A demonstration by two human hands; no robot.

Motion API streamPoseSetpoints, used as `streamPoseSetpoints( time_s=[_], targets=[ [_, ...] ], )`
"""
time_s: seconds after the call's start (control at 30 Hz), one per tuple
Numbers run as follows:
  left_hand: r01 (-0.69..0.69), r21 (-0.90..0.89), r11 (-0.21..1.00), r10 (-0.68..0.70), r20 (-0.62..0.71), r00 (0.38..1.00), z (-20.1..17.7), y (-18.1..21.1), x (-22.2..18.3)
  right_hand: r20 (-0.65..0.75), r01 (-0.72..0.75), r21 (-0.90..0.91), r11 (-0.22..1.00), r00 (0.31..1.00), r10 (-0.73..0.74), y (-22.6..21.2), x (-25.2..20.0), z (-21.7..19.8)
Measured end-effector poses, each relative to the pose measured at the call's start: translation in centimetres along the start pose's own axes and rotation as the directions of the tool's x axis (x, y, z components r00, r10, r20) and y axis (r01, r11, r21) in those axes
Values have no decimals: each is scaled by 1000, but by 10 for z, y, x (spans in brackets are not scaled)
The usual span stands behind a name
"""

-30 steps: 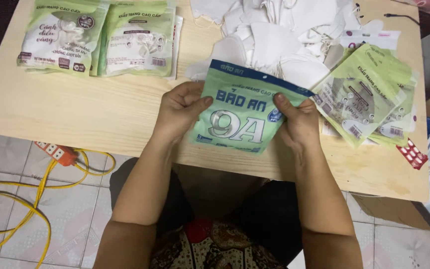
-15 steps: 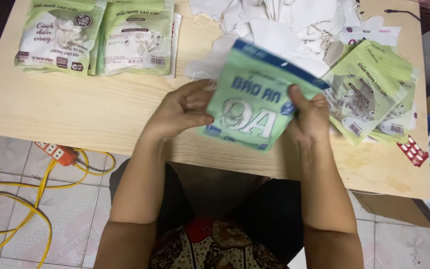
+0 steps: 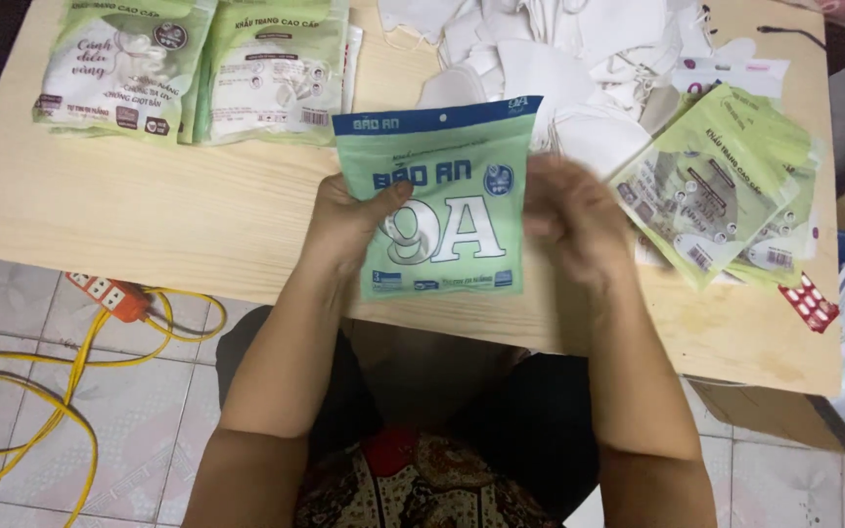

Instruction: Packaging individual face masks into plastic pouches

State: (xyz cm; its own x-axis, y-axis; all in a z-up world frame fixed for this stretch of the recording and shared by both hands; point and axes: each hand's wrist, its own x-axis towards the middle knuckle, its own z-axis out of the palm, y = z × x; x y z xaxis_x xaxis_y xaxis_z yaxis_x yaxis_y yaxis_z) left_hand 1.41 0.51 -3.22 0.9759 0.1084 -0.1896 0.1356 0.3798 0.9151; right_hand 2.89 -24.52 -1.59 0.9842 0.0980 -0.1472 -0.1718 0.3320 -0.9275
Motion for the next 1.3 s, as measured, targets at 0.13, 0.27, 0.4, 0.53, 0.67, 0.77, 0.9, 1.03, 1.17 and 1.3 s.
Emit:
streamPoseSetpoints(
  time_s=[0.13,0.27,0.4,0.53,0.67,0.77,0.9,1.03,1.17,1.3],
  targets=[
    [8,-22,1000,-8,-16,1000,5,-10,-1,68,-40,-233,972,996,58,38,-2,-2],
    [-33,-86,996,31,-32,999,3,4,-1,28,10,-197,980,1000,-5,28,-1,4],
    [-148,-301,942,112,-134,985,-17,-3,14,-90,30,-133,991,995,-42,38,10,-36],
    [-207,-307,929,206,-37,978,-17,-17,19,-159,95,14,995,983,-92,7,4,-5],
    [-203,-129,971,228,228,947,7,-53,7,-163,81,13,997,983,-78,15,0,23],
    [-193,146,970,185,66,980,-10,-67,16,-138,190,-228,955,965,-225,40,12,11],
    [-679,680,277,843,167,511,-14,-15,2,164,327,-284,902,943,-290,24,-10,61],
    [-725,688,-40,906,331,264,-11,-39,10,134,167,-179,969,980,-144,56,19,103],
    [-735,677,-41,899,346,268,-4,-30,-1,-156,171,-147,974,969,-194,44,57,156],
    [-803,596,-6,940,277,199,6,-20,-17,134,274,30,961,952,-276,49,106,183]
  ],
)
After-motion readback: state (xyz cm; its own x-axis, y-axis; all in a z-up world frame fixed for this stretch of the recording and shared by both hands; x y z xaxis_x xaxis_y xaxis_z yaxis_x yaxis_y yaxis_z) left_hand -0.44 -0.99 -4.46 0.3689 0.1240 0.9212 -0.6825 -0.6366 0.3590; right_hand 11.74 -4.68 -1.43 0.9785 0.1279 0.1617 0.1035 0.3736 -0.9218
